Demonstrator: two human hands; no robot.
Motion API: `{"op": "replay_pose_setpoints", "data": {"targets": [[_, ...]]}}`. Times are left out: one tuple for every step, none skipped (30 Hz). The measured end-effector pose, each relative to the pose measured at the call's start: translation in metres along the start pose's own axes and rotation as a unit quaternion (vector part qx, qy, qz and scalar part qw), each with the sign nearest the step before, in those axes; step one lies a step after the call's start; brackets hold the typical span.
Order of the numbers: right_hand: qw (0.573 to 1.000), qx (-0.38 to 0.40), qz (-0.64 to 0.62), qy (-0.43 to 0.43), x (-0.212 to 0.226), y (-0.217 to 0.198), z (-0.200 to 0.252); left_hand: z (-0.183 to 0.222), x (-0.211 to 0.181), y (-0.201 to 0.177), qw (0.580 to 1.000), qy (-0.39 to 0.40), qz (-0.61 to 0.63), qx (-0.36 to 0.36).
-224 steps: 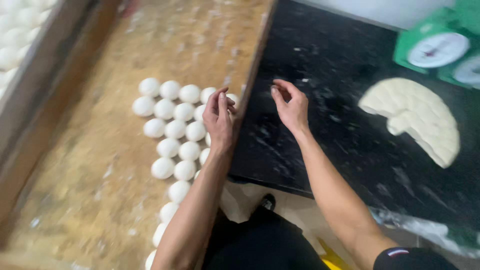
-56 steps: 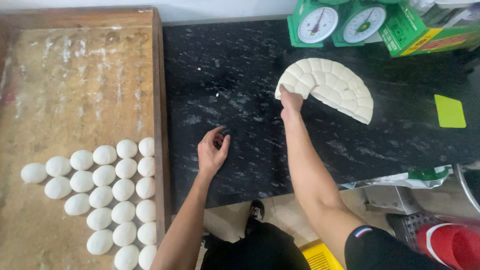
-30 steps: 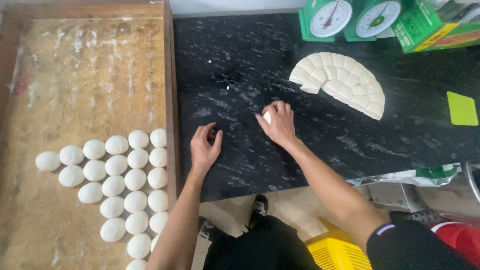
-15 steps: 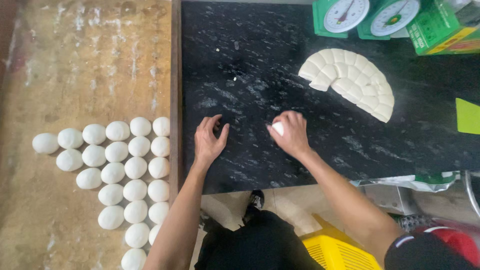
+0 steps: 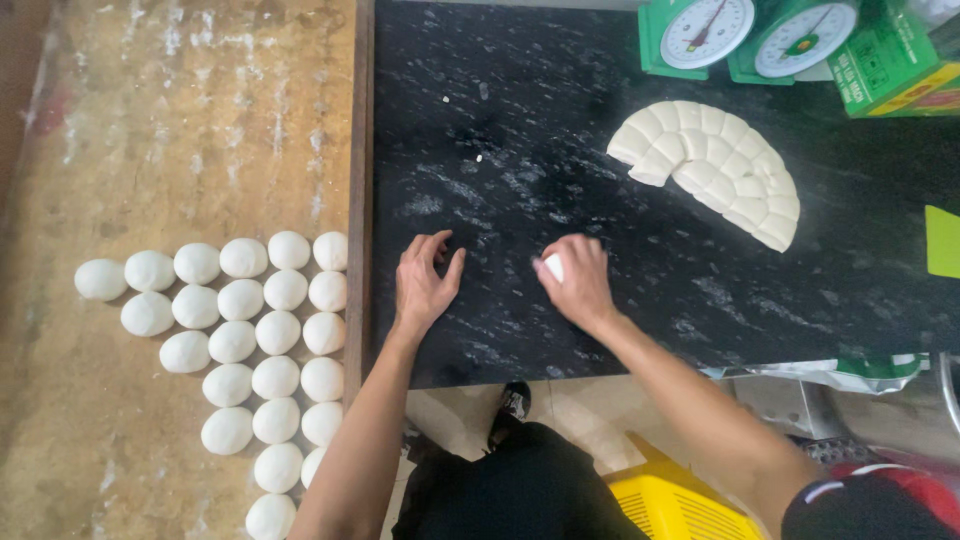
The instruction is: The person picks up dough balls from a black countertop and places them into a wooden tray, arranging them in a triangular grid pattern.
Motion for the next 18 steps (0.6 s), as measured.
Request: {"op": "replay_pose_setpoints", "data": {"targets": [[0.999, -0.022, 0.021, 0.031, -0.015, 0.001, -0.019, -0.001, 0.000, 0.001, 1.000, -0.004, -0.002, 0.002], [0.997, -0.062, 0.034, 0.040, -0.021, 0.003, -0.038, -0.001, -0.001, 0.001, 1.000, -0.010, -0.004, 0.004], [0.992, -0.101, 0.048, 0.049, -0.025, 0.004, -0.055, -0.002, -0.001, 0.001, 1.000, -0.015, -0.006, 0.006], [0.992, -0.107, 0.020, 0.070, -0.026, 0.008, -0.072, -0.002, -0.001, 0.001, 1.000, -0.014, -0.008, 0.006], [0.990, -0.111, -0.007, 0.090, -0.020, 0.015, -0.084, -0.003, -0.001, 0.001, 1.000, -0.013, -0.009, 0.006], [0.993, -0.096, -0.022, 0.070, -0.007, 0.022, -0.086, -0.003, -0.002, 0.001, 1.000, -0.012, -0.010, 0.006], [0.995, -0.081, -0.037, 0.050, 0.009, 0.028, -0.084, -0.003, -0.003, 0.001, 1.000, -0.005, -0.010, 0.005], [0.996, -0.067, -0.053, 0.030, 0.021, 0.029, -0.078, -0.002, -0.003, 0.000, 1.000, 0.002, -0.010, 0.004], [0.997, -0.063, -0.044, 0.004, 0.031, 0.026, -0.063, -0.002, -0.003, 0.000, 1.000, 0.010, -0.011, 0.003], [0.997, -0.060, -0.036, -0.022, 0.041, 0.023, -0.042, -0.001, -0.002, -0.001, 1.000, 0.009, -0.013, 0.004], [0.997, -0.056, -0.028, -0.048, 0.047, 0.021, -0.025, 0.000, -0.002, -0.001, 1.000, 0.008, -0.014, 0.005], [0.997, -0.040, -0.034, -0.051, 0.043, 0.016, -0.015, -0.001, -0.002, 0.000, 1.000, 0.009, -0.015, 0.006], [0.997, -0.023, -0.041, -0.054, 0.034, 0.009, -0.005, 0.000, -0.003, 0.000, 1.000, 0.008, -0.008, 0.005], [0.997, -0.008, -0.049, -0.058, 0.025, 0.005, -0.002, 0.001, -0.004, -0.001, 1.000, 0.008, -0.002, 0.003], [0.999, -0.007, -0.030, -0.028, 0.012, 0.002, -0.007, 0.000, -0.004, -0.003, 1.000, 0.009, 0.003, 0.001], [1.000, -0.005, -0.013, 0.004, -0.003, 0.000, -0.018, -0.001, -0.004, -0.003, 1.000, 0.002, 0.001, 0.003], [0.999, -0.003, 0.004, 0.035, -0.017, 0.001, -0.032, -0.002, -0.005, -0.002, 1.000, -0.005, -0.001, 0.004], [0.998, -0.046, 0.018, 0.038, -0.024, 0.003, -0.048, -0.001, -0.005, -0.002, 1.000, -0.012, -0.003, 0.007]]}}
Point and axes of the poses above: each hand's wrist, its own z-axis away from the middle knuckle, its own y-axis out of the palm, x = y × z, the point moved 5 cm from there along -z, towards the middle knuckle, and after that the axes turned 11 degrees about x, right-handed, at the moved point
